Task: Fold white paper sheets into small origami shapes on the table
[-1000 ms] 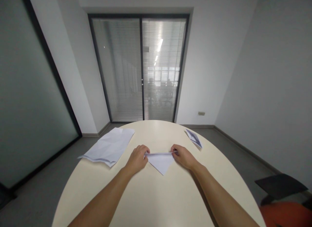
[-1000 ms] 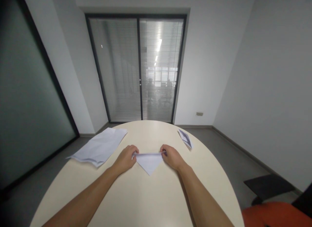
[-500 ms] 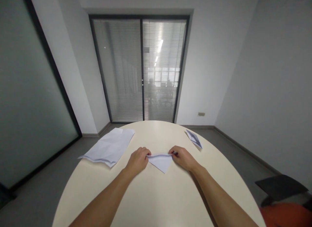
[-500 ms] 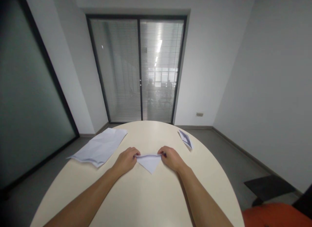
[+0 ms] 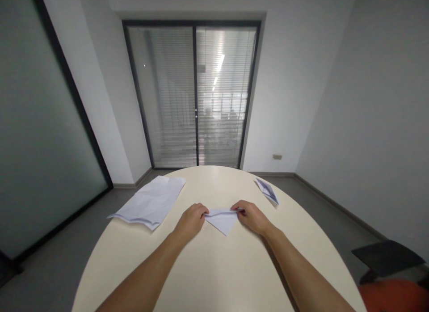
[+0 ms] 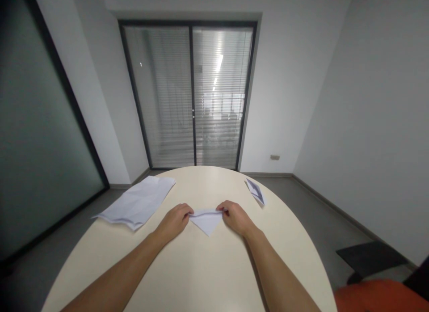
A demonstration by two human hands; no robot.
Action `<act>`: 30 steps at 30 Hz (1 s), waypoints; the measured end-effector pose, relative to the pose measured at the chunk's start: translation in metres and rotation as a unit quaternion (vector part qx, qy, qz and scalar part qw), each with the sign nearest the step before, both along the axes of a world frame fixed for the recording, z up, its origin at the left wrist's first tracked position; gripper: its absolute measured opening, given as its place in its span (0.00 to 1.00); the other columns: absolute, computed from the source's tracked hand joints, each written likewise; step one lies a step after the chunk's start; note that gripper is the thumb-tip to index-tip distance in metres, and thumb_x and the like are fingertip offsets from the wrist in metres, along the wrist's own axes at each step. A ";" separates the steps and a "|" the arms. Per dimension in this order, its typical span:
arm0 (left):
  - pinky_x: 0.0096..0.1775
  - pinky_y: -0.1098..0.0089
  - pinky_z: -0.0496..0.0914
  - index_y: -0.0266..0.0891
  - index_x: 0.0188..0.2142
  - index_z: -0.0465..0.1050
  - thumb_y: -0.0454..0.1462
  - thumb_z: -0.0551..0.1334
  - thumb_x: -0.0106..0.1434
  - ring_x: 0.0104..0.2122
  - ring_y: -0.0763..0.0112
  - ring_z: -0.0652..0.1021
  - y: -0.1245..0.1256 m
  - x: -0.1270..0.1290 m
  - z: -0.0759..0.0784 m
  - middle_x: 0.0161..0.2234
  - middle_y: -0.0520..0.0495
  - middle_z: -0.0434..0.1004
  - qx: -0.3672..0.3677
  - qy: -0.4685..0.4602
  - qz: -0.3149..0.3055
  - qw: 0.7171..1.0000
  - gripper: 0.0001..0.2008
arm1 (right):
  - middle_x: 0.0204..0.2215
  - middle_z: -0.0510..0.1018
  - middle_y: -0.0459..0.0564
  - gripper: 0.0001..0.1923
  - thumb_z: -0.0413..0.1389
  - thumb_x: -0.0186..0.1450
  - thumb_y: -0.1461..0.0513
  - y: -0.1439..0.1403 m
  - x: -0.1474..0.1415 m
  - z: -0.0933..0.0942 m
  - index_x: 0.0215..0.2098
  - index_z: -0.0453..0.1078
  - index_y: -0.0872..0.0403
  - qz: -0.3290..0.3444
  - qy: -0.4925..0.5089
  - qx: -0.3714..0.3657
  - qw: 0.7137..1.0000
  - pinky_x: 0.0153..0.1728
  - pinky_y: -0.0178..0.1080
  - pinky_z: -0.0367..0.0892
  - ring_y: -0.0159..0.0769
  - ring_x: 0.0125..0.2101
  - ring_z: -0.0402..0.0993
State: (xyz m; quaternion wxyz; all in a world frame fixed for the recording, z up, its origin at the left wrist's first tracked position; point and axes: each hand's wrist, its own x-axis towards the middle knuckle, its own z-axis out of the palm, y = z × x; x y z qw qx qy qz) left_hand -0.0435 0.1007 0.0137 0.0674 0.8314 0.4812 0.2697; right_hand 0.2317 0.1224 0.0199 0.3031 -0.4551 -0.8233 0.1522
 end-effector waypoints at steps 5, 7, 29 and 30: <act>0.49 0.66 0.68 0.39 0.38 0.75 0.28 0.56 0.63 0.43 0.65 0.75 0.000 0.001 -0.002 0.40 0.46 0.77 0.004 0.000 0.006 1.000 0.10 | 0.40 0.81 0.50 0.20 0.51 0.57 0.72 -0.001 -0.001 0.000 0.41 0.77 0.53 0.020 -0.003 0.004 1.000 0.46 0.39 0.69 0.39 0.41 0.76; 0.48 0.67 0.68 0.39 0.37 0.74 0.29 0.56 0.63 0.43 0.65 0.75 0.000 0.001 -0.001 0.39 0.46 0.77 0.006 0.011 0.009 1.000 0.09 | 0.40 0.81 0.50 0.19 0.51 0.57 0.72 0.000 -0.001 -0.001 0.41 0.77 0.53 0.015 -0.006 0.004 1.000 0.45 0.39 0.69 0.39 0.41 0.76; 0.43 0.59 0.67 0.38 0.41 0.75 0.44 0.53 0.69 0.42 0.56 0.74 -0.029 0.027 0.016 0.41 0.38 0.73 0.011 0.162 0.107 0.981 0.15 | 0.41 0.81 0.53 0.17 0.49 0.65 0.68 -0.015 -0.023 0.014 0.45 0.78 0.50 0.007 -0.174 0.055 0.983 0.47 0.41 0.64 0.41 0.44 0.74; 0.43 0.59 0.67 0.38 0.41 0.75 0.44 0.54 0.69 0.43 0.56 0.74 -0.030 0.028 0.016 0.41 0.38 0.73 0.012 0.166 0.104 0.981 0.16 | 0.44 0.80 0.54 0.19 0.49 0.66 0.68 -0.016 -0.027 0.012 0.48 0.77 0.51 0.028 -0.165 0.052 0.985 0.49 0.41 0.65 0.41 0.46 0.74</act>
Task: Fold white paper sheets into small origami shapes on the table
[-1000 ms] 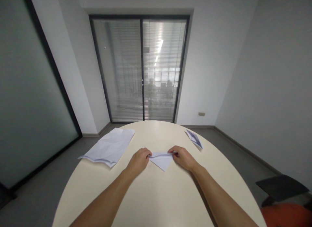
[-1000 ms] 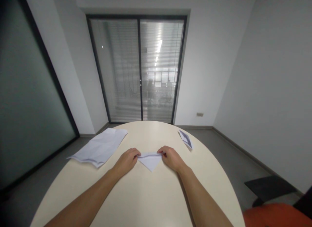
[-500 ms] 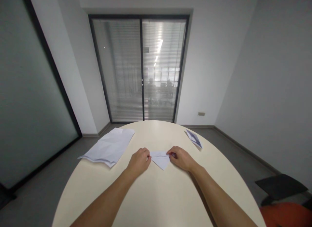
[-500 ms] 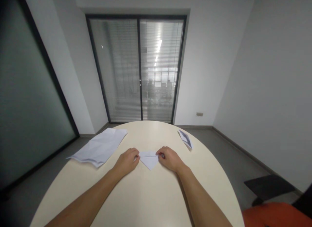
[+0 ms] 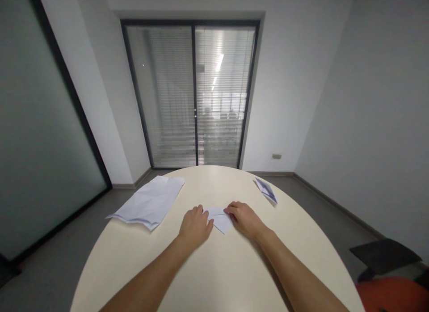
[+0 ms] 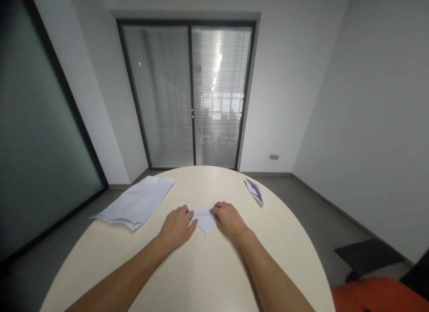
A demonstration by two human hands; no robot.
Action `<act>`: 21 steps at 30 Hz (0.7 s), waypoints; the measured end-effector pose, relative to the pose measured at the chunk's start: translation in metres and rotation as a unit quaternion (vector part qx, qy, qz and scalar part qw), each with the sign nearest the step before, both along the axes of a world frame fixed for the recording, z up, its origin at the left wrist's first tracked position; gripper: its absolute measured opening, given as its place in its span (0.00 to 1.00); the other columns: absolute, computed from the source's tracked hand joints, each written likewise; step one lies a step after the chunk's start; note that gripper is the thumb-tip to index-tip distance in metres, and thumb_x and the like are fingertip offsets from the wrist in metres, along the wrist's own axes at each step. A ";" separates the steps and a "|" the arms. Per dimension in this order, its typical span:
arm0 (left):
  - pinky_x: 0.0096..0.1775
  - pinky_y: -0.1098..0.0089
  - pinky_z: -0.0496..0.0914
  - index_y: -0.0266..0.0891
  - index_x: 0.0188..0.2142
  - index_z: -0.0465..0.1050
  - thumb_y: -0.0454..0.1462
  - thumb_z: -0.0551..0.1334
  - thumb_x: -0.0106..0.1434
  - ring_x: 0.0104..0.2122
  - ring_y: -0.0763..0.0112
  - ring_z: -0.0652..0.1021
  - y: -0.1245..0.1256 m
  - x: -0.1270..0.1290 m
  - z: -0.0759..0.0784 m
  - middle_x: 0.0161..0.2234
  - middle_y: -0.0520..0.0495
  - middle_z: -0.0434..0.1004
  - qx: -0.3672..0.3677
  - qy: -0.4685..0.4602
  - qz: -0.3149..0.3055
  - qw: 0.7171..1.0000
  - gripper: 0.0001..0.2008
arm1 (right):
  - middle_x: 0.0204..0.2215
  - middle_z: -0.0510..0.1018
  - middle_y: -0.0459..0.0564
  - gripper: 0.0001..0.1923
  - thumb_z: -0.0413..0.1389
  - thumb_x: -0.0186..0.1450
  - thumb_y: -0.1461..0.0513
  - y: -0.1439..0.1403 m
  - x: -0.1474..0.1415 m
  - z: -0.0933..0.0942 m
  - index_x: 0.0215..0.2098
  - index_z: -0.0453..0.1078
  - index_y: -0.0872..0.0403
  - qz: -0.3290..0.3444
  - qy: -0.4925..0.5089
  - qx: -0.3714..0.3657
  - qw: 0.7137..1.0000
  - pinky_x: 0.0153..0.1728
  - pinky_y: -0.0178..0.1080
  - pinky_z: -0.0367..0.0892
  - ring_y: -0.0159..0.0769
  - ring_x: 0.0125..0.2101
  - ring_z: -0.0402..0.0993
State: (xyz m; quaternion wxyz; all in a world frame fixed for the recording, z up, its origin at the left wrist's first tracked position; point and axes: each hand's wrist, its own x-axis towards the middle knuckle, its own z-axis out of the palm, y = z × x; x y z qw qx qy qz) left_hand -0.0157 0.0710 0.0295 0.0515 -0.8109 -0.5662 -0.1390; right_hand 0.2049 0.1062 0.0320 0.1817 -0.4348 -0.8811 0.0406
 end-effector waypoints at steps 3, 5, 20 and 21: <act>0.46 0.57 0.67 0.37 0.42 0.75 0.44 0.55 0.68 0.44 0.55 0.74 -0.001 0.002 -0.001 0.42 0.37 0.74 0.006 0.003 -0.025 1.000 0.16 | 0.56 0.74 0.56 0.22 0.46 0.68 0.67 -0.006 -0.010 -0.008 0.57 0.71 0.54 0.054 0.047 -0.028 0.997 0.58 0.43 0.62 0.42 0.56 0.69; 0.51 0.55 0.66 0.36 0.45 0.74 0.43 0.55 0.67 0.46 0.54 0.74 -0.002 0.004 -0.004 0.44 0.37 0.75 0.015 -0.002 -0.053 0.999 0.16 | 0.61 0.69 0.57 0.24 0.45 0.70 0.65 -0.009 -0.017 -0.012 0.62 0.66 0.55 0.082 0.060 -0.051 0.993 0.63 0.47 0.57 0.43 0.62 0.63; 0.66 0.52 0.50 0.34 0.67 0.54 0.45 0.48 0.71 0.68 0.55 0.54 0.007 -0.002 -0.029 0.69 0.36 0.51 -0.073 -0.037 -0.090 0.993 0.29 | 0.70 0.49 0.57 0.34 0.45 0.71 0.51 -0.007 -0.017 -0.024 0.71 0.48 0.55 0.020 0.008 -0.129 0.991 0.67 0.54 0.42 0.49 0.69 0.42; 0.66 0.52 0.49 0.34 0.67 0.54 0.45 0.48 0.71 0.68 0.55 0.53 0.007 -0.003 -0.029 0.69 0.36 0.50 -0.076 -0.037 -0.090 0.992 0.29 | 0.70 0.48 0.57 0.35 0.44 0.72 0.49 -0.005 -0.015 -0.025 0.71 0.47 0.55 0.010 0.008 -0.133 0.991 0.67 0.54 0.42 0.50 0.70 0.41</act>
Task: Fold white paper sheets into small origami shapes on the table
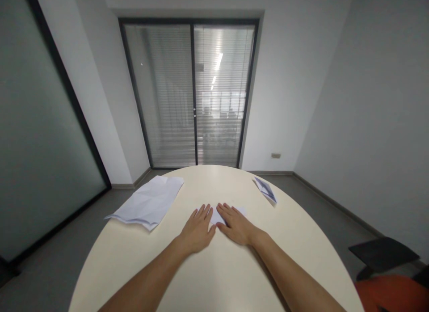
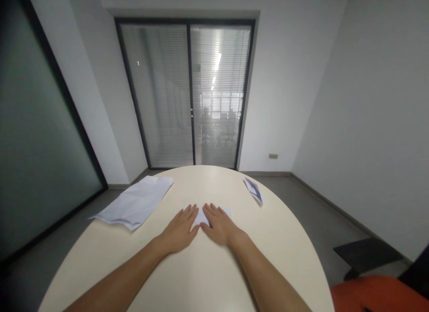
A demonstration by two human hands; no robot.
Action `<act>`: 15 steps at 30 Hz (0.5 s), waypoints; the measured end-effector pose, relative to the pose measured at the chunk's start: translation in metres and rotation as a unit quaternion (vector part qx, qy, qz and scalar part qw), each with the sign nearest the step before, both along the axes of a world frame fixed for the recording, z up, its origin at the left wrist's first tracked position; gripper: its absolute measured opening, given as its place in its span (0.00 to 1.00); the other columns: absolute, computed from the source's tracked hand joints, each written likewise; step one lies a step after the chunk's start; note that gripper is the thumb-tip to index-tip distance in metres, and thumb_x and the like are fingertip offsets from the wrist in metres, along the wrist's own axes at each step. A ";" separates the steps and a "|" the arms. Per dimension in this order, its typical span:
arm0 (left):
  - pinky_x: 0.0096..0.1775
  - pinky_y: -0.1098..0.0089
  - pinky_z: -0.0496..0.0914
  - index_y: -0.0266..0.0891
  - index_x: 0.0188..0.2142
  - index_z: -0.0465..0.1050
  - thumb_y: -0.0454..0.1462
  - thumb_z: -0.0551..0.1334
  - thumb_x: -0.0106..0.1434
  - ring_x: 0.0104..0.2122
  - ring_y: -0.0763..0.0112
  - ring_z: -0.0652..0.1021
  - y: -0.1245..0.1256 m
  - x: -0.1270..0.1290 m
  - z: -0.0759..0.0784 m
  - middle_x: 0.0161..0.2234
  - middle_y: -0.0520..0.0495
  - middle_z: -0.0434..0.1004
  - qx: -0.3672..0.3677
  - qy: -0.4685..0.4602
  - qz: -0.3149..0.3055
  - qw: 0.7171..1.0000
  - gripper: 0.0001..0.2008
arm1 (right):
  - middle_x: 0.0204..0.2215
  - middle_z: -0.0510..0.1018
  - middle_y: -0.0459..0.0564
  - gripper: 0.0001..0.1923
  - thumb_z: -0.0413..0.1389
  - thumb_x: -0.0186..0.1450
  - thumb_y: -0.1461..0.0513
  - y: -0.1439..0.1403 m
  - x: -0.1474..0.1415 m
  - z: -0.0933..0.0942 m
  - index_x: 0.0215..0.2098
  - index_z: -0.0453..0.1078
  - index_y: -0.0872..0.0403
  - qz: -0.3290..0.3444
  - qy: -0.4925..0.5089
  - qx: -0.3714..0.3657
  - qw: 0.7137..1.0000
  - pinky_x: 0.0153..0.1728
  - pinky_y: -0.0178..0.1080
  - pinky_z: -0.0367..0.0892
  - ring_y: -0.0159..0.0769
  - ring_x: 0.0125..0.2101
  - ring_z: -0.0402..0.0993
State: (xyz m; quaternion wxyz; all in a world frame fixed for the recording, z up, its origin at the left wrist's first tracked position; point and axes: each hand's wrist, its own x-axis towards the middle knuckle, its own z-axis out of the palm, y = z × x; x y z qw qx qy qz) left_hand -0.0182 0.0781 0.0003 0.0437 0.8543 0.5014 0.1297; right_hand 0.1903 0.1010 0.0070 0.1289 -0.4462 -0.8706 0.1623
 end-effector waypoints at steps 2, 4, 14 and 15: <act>0.66 0.52 0.49 0.34 0.67 0.54 0.45 0.48 0.71 0.68 0.55 0.53 0.000 -0.001 0.000 0.69 0.36 0.51 0.003 -0.004 -0.002 1.000 0.29 | 0.70 0.48 0.57 0.36 0.43 0.72 0.46 0.002 0.004 -0.002 0.71 0.47 0.54 -0.020 -0.001 -0.002 1.000 0.67 0.56 0.42 0.51 0.70 0.41; 0.66 0.52 0.48 0.34 0.67 0.55 0.44 0.48 0.70 0.68 0.55 0.54 0.000 -0.001 0.001 0.69 0.36 0.52 0.016 -0.009 -0.003 1.000 0.29 | 0.70 0.48 0.56 0.36 0.42 0.72 0.45 0.003 0.007 -0.001 0.71 0.48 0.54 -0.032 -0.005 0.002 0.999 0.67 0.56 0.41 0.52 0.70 0.40; 0.67 0.57 0.48 0.34 0.68 0.51 0.38 0.49 0.68 0.69 0.62 0.53 -0.001 -0.001 0.011 0.69 0.40 0.51 -0.025 -0.021 -0.071 0.997 0.30 | 0.70 0.48 0.53 0.36 0.41 0.71 0.44 -0.008 -0.001 0.016 0.72 0.45 0.50 -0.001 -0.017 -0.020 1.000 0.66 0.61 0.34 0.54 0.70 0.36; 0.67 0.57 0.48 0.35 0.69 0.51 0.39 0.49 0.68 0.69 0.62 0.52 -0.001 -0.001 0.011 0.70 0.40 0.50 -0.033 -0.018 -0.070 0.997 0.30 | 0.71 0.47 0.53 0.37 0.41 0.71 0.43 -0.008 -0.001 0.016 0.72 0.45 0.51 0.002 -0.022 -0.023 0.999 0.67 0.59 0.34 0.52 0.70 0.36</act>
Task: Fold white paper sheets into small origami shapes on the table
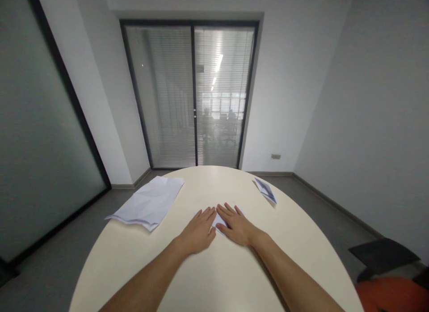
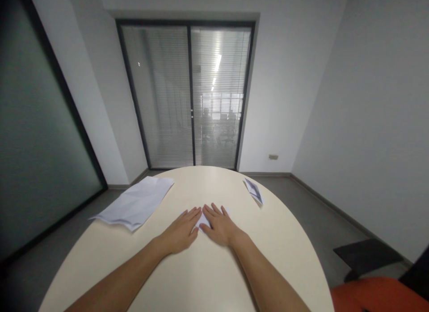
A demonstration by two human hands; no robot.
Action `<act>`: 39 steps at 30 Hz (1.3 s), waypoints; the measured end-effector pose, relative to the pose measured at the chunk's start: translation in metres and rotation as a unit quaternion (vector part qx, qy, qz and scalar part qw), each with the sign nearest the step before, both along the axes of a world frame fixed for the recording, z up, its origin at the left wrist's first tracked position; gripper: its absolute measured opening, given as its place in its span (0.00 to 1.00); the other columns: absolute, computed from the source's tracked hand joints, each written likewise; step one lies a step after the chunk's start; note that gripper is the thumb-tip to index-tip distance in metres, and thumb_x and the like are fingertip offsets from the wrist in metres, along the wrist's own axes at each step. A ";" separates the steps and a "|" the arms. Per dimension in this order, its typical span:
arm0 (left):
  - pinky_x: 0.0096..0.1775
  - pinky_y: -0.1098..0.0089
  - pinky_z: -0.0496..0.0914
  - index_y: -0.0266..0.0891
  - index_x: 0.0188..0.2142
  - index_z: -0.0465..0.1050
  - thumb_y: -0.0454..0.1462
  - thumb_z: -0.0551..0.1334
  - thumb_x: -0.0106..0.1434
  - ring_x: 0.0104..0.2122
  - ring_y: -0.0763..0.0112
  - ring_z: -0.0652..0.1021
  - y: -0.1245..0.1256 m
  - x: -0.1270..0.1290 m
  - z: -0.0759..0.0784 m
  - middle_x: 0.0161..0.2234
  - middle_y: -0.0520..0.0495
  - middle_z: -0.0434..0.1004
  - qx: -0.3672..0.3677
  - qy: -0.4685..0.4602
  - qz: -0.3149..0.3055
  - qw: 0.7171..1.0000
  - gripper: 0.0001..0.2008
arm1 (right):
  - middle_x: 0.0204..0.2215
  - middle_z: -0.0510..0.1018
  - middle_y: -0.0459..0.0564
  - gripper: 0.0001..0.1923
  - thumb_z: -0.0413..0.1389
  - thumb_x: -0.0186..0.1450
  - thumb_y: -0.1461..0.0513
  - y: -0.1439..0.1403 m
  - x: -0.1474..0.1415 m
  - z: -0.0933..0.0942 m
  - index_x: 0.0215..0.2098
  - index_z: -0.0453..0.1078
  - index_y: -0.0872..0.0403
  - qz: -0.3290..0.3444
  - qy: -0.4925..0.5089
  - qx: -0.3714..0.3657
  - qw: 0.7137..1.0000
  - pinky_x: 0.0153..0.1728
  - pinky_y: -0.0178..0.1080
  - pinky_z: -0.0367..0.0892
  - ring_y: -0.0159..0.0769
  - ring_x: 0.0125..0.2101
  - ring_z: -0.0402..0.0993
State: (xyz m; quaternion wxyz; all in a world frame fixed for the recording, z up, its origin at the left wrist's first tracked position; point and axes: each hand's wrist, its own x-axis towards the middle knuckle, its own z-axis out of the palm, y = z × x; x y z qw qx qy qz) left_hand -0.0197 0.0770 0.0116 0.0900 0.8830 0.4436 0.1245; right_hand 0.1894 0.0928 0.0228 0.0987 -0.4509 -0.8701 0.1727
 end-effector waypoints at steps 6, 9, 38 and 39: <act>0.67 0.54 0.43 0.35 0.69 0.49 0.46 0.50 0.69 0.70 0.59 0.47 -0.002 -0.003 0.003 0.71 0.40 0.45 -0.022 0.023 -0.003 0.999 0.33 | 0.71 0.43 0.56 0.43 0.34 0.70 0.39 0.010 0.006 -0.006 0.72 0.42 0.58 -0.056 -0.039 -0.004 0.998 0.68 0.53 0.36 0.50 0.70 0.34; 0.67 0.52 0.43 0.39 0.69 0.50 0.49 0.51 0.68 0.70 0.58 0.46 -0.003 -0.004 0.004 0.71 0.41 0.44 -0.024 0.022 -0.005 0.999 0.34 | 0.71 0.41 0.58 0.44 0.33 0.70 0.40 0.014 0.011 -0.009 0.72 0.42 0.62 -0.102 -0.054 -0.004 0.993 0.68 0.52 0.38 0.51 0.70 0.34; 0.66 0.49 0.49 0.40 0.67 0.55 0.56 0.56 0.63 0.68 0.50 0.53 -0.012 0.005 0.020 0.69 0.42 0.53 -0.010 0.022 0.031 0.999 0.39 | 0.71 0.47 0.50 0.32 0.42 0.70 0.57 0.007 0.003 -0.002 0.72 0.44 0.49 0.020 -0.019 0.004 1.000 0.67 0.56 0.37 0.47 0.70 0.36; 0.66 0.50 0.50 0.40 0.67 0.57 0.55 0.56 0.63 0.68 0.50 0.54 -0.012 0.005 0.019 0.69 0.42 0.54 -0.003 0.019 0.035 0.999 0.38 | 0.71 0.47 0.49 0.32 0.43 0.70 0.57 0.006 0.002 -0.001 0.72 0.44 0.49 0.020 -0.019 0.003 1.000 0.67 0.56 0.37 0.47 0.70 0.36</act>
